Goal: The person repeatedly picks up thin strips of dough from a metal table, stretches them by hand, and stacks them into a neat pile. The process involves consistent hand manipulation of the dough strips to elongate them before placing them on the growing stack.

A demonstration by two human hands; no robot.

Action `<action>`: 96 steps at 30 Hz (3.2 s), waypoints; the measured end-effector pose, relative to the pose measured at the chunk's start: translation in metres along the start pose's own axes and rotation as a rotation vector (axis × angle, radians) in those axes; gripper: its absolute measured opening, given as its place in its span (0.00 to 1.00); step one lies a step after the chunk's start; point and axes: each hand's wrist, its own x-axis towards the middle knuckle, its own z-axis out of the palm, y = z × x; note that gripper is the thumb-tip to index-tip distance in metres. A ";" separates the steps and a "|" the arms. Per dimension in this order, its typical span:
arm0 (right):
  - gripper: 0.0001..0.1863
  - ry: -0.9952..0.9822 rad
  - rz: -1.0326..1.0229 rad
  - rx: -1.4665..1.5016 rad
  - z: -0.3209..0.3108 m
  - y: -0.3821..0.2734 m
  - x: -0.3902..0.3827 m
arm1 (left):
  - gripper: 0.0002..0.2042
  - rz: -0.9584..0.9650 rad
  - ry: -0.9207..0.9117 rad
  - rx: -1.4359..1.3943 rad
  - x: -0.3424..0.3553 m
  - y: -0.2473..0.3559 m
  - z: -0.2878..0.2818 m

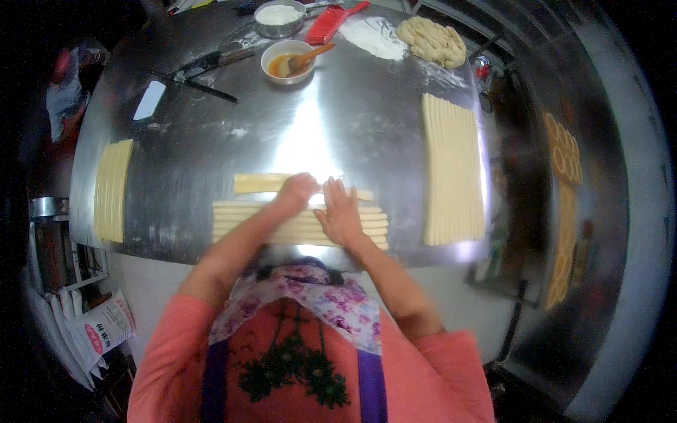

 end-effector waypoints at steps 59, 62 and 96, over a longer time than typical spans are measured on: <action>0.39 -0.147 -0.074 -0.001 0.005 -0.114 0.052 | 0.08 -0.198 0.048 0.046 -0.130 -0.064 -0.142; 0.34 -0.074 -0.071 -0.035 0.004 -0.116 0.061 | 0.07 -0.214 0.062 -0.003 -0.133 -0.067 -0.143; 0.12 0.065 -0.254 0.219 -0.007 0.053 0.040 | 0.08 -0.659 -0.122 -0.097 -0.116 -0.069 -0.151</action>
